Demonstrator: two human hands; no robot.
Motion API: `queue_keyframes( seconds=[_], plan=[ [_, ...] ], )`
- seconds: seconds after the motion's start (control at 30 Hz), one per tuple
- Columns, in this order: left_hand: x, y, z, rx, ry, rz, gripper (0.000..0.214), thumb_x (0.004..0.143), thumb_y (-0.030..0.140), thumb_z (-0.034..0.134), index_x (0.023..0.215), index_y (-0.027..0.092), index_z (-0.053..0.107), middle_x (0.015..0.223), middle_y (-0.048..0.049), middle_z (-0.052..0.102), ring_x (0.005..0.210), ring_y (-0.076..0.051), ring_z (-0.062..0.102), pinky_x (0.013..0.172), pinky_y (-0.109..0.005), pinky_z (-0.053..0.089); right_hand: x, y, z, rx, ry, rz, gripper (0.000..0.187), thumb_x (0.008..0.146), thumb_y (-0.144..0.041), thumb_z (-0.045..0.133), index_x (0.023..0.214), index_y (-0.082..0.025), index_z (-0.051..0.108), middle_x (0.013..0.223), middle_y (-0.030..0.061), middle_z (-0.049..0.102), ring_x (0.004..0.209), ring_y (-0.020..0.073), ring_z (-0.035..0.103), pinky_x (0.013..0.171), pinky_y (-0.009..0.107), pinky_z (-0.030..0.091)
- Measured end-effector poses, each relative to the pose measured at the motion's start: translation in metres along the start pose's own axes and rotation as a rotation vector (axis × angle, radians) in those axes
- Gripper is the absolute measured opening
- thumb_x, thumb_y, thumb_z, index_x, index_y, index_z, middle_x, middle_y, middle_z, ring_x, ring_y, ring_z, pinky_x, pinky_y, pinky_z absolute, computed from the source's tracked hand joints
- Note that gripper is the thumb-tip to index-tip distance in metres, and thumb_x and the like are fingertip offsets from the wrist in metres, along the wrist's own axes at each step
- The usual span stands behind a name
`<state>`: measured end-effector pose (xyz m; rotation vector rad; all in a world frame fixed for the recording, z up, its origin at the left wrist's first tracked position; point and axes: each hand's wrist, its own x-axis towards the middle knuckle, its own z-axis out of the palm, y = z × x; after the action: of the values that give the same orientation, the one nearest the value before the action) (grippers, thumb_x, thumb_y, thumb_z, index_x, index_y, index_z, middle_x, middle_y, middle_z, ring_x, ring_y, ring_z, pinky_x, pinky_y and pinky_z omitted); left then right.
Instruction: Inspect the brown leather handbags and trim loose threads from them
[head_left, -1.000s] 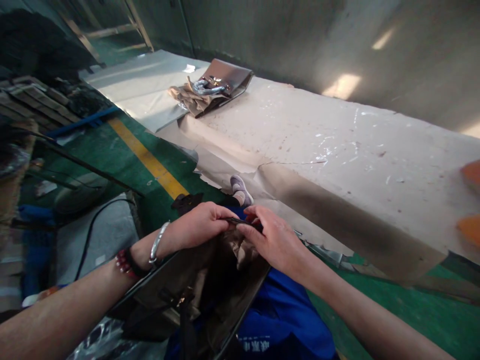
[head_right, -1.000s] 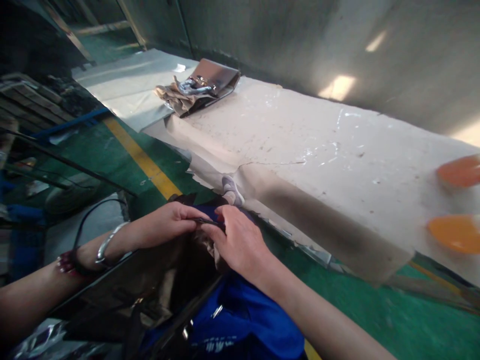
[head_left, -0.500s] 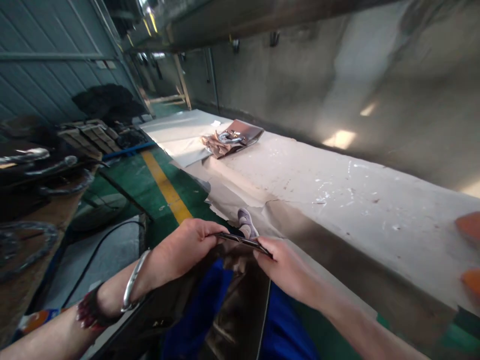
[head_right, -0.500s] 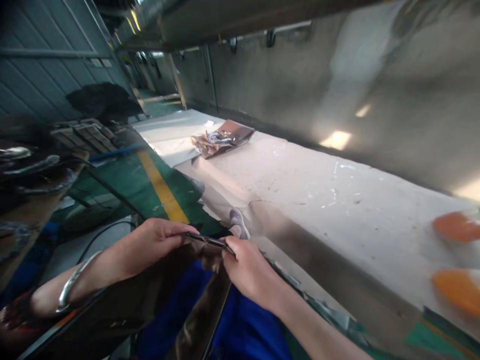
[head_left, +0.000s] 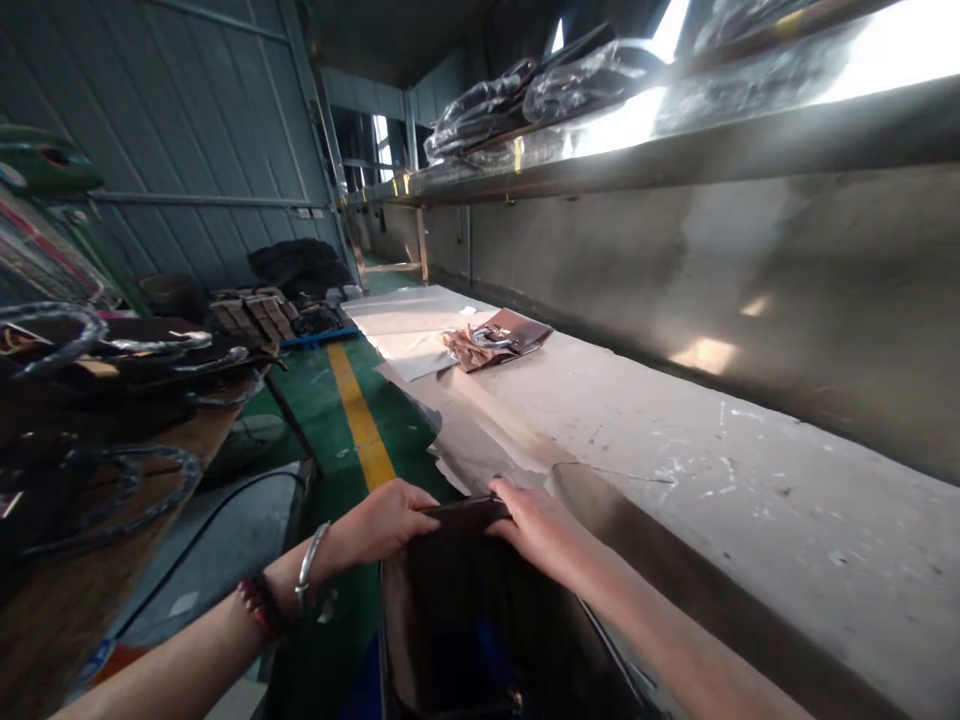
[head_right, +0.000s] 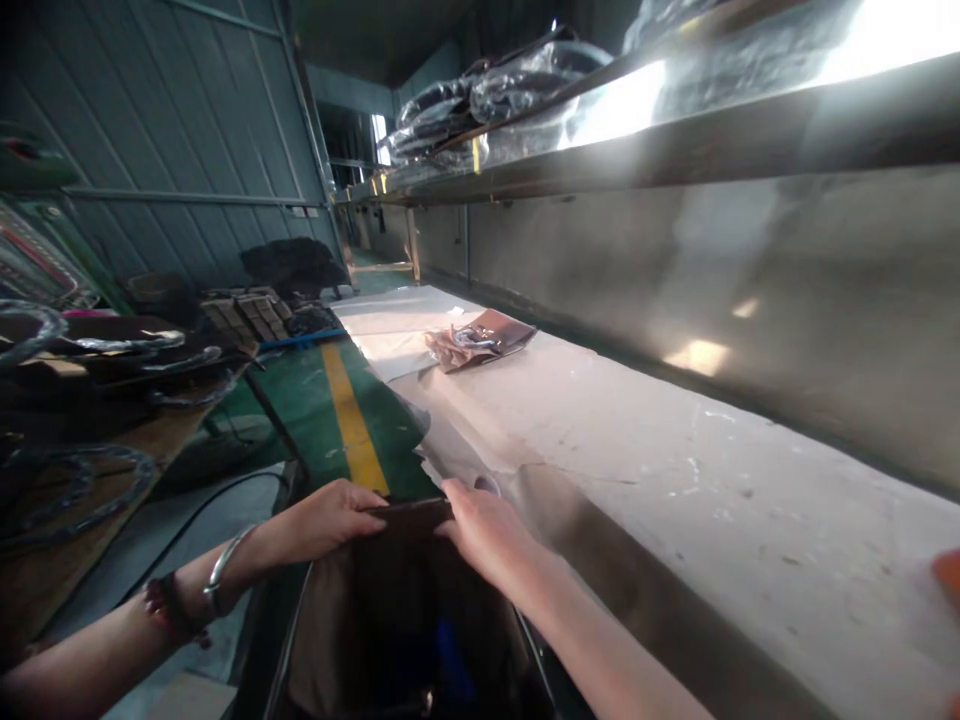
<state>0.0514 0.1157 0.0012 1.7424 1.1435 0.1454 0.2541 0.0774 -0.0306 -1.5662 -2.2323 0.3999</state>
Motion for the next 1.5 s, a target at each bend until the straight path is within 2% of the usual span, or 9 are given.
queue_keyframes(
  seconds=[0.1,0.27,0.43,0.6,0.77,1.0,1.07,1.33,1.5],
  plan=[
    [0.004,-0.012,0.001,-0.046,-0.018,-0.005,0.037,0.063,0.031,0.052,0.085,0.008,0.07,0.072,-0.0042,0.067,0.064,-0.016,0.056,0.059,-0.022,0.042,-0.009,-0.004,0.008,-0.046,0.072,-0.09,0.038,0.08,-0.017,0.062,0.118,-0.019,0.055,0.105,0.01,0.065,0.097,0.0209,0.061,0.08,0.033,0.049],
    [0.012,-0.022,-0.005,-0.088,-0.028,0.0,0.037,0.063,0.031,0.053,0.086,0.008,0.07,0.073,-0.0037,0.067,0.064,-0.016,0.055,0.059,-0.022,0.041,0.002,-0.006,0.01,-0.137,0.225,-0.276,0.019,0.081,-0.011,0.06,0.098,-0.017,0.065,0.106,0.0107,0.063,0.1,0.021,0.056,0.082,0.031,0.05],
    [0.017,-0.029,-0.014,-0.05,-0.018,0.032,0.03,0.063,0.029,0.053,0.078,0.01,0.071,0.064,-0.0003,0.062,0.06,-0.013,0.05,0.055,-0.02,0.037,0.013,-0.009,0.017,-0.172,0.234,-0.351,0.013,0.082,-0.008,0.057,0.088,-0.015,0.066,0.095,0.0094,0.064,0.097,0.0206,0.054,0.082,0.031,0.048],
    [0.023,-0.034,-0.021,-0.051,-0.038,0.037,0.032,0.062,0.029,0.051,0.078,0.01,0.071,0.059,0.0003,0.058,0.055,-0.013,0.047,0.054,-0.02,0.037,0.023,-0.013,0.021,-0.237,0.171,-0.307,0.009,0.079,-0.009,0.059,0.079,-0.017,0.063,0.088,0.0066,0.062,0.088,0.0197,0.054,0.077,0.031,0.046],
    [0.029,-0.04,-0.022,-0.055,0.004,0.029,0.026,0.06,0.026,0.05,0.069,0.01,0.069,0.051,0.0016,0.051,0.05,-0.012,0.043,0.048,-0.02,0.033,0.032,-0.01,0.025,-0.334,0.164,-0.334,0.015,0.084,-0.009,0.052,0.073,-0.017,0.059,0.074,0.0049,0.06,0.078,0.0194,0.053,0.071,0.032,0.041],
    [0.034,-0.046,-0.024,-0.05,0.019,0.044,0.021,0.06,0.025,0.052,0.064,0.013,0.068,0.049,0.0032,0.051,0.049,-0.011,0.042,0.048,-0.019,0.032,0.036,-0.011,0.023,-0.309,0.073,-0.387,0.022,0.089,-0.013,0.046,0.105,-0.02,0.059,0.078,0.0044,0.059,0.079,0.0191,0.052,0.072,0.032,0.039],
    [0.034,-0.046,-0.024,-0.041,0.023,0.048,0.02,0.06,0.025,0.052,0.063,0.013,0.068,0.049,0.0033,0.052,0.049,-0.011,0.042,0.048,-0.019,0.032,0.037,-0.012,0.022,-0.316,0.044,-0.388,0.024,0.089,-0.014,0.045,0.107,-0.021,0.06,0.078,0.0045,0.059,0.079,0.0193,0.052,0.071,0.032,0.039],
    [0.03,-0.042,-0.026,-0.023,0.05,0.048,0.018,0.059,0.021,0.051,0.06,0.014,0.068,0.042,0.0048,0.041,0.043,-0.01,0.034,0.041,-0.021,0.023,0.04,-0.011,0.026,-0.249,0.097,-0.356,0.014,0.088,-0.02,0.052,0.078,-0.018,0.062,0.074,0.0035,0.059,0.075,0.0182,0.051,0.07,0.031,0.036],
    [0.026,-0.041,-0.023,-0.034,0.034,0.072,0.021,0.062,0.02,0.052,0.067,0.013,0.071,0.047,0.0038,0.048,0.046,-0.01,0.039,0.044,-0.019,0.027,0.04,-0.016,0.024,-0.212,0.05,-0.216,0.011,0.084,-0.019,0.057,0.073,-0.019,0.059,0.074,0.0012,0.059,0.075,0.0162,0.052,0.07,0.029,0.035]
  ],
)
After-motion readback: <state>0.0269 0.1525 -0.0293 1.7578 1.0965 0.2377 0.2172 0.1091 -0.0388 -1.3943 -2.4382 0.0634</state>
